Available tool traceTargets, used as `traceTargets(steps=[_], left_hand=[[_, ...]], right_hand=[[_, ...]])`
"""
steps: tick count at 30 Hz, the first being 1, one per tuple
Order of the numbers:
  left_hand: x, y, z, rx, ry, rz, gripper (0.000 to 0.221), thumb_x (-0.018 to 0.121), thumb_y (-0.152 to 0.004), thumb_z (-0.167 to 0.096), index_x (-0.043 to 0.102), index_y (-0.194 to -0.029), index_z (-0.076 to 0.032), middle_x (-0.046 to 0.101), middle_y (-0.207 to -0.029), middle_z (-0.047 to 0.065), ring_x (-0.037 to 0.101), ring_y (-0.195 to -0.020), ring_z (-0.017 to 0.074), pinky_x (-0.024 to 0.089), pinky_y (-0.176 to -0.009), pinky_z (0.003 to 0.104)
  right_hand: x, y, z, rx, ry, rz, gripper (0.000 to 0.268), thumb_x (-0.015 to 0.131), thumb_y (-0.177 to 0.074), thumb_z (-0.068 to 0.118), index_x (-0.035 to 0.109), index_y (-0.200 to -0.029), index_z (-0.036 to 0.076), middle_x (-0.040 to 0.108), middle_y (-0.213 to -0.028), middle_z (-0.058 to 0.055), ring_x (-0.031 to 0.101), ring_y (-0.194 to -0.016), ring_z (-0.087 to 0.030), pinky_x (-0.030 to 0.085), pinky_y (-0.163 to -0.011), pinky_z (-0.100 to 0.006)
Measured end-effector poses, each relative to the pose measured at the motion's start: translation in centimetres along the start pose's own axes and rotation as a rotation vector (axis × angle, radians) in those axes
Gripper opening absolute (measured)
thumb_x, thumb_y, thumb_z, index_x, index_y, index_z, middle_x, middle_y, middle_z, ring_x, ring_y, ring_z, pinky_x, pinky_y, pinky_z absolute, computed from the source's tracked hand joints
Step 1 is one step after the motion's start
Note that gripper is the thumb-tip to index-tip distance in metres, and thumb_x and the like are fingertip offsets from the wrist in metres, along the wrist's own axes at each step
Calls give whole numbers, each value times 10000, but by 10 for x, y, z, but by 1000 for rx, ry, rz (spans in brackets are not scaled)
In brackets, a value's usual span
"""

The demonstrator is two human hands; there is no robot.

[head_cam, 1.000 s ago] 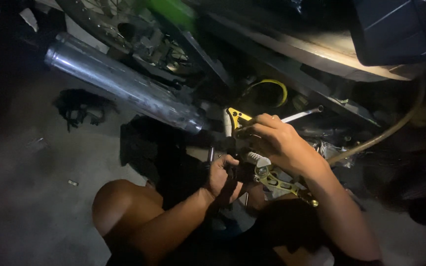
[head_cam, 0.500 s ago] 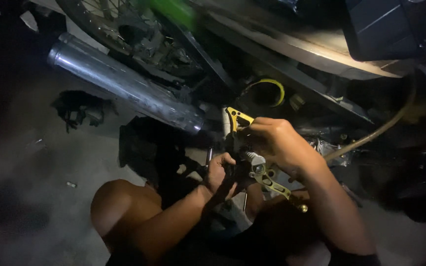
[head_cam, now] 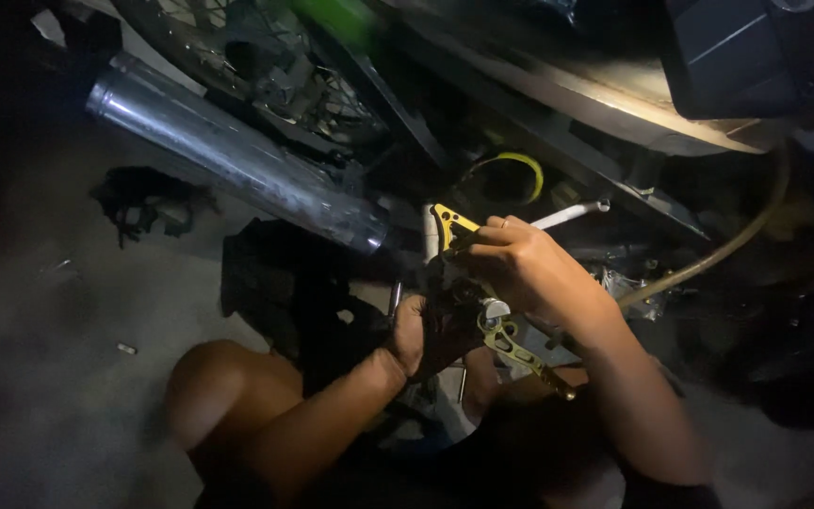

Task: Installing a gold-colored rearset assembly onto a motorcycle using a wrench.

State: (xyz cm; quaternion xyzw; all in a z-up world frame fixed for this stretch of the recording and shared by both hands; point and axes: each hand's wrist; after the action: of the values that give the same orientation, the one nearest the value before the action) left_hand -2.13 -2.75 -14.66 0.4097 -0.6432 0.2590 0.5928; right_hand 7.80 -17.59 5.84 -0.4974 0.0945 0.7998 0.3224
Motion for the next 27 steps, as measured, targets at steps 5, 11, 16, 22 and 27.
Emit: traceTargets(steps=[5,11,16,22,27], left_hand=[[-17,-8,9,234,-163,25,439,444,-1018,-293,602,-1292,12,676,-1236,125,645,-1061,208,510,-953,334],[176,16,-59,-168,-73,-762,73,601,-604,-49,567,-601,-113,456,-590,-45,564,-600,142,473,-660,257],[39,-1,-31,-132,130,-422,118,517,-690,18,609,-764,32,565,-700,137,616,-711,260,552,-814,337],[64,8,-33,-49,11,-406,133,534,-714,22,625,-809,40,635,-778,151,650,-757,221,573,-816,323],[91,14,-31,196,-281,-454,135,556,-721,98,579,-622,10,496,-565,44,487,-560,78,433,-598,150]], right_hand=[[-5,-8,23,79,-67,94,142,723,-735,68,600,-804,53,590,-786,-96,605,-810,-351,535,-775,-419],[-13,16,10,185,-312,71,568,628,-686,74,667,-1248,-4,668,-1002,-267,650,-937,-501,515,-831,-551],[-16,40,9,382,-315,-185,306,742,-833,-3,751,-1139,13,783,-1030,-176,750,-972,-365,557,-896,-452],[22,43,-27,282,-323,-187,204,843,-850,214,805,-1033,132,801,-935,-84,773,-918,-300,578,-825,-395],[15,34,-34,132,-319,-129,284,687,-780,73,775,-1049,95,762,-999,-105,734,-937,-352,561,-849,-430]])
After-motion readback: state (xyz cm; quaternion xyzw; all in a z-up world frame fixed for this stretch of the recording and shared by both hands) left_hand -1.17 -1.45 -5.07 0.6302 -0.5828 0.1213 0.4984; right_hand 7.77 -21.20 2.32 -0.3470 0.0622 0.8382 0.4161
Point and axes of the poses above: each hand's wrist, its own y-axis away from the middle knuckle, its own x-axis out of the palm, z = x × y
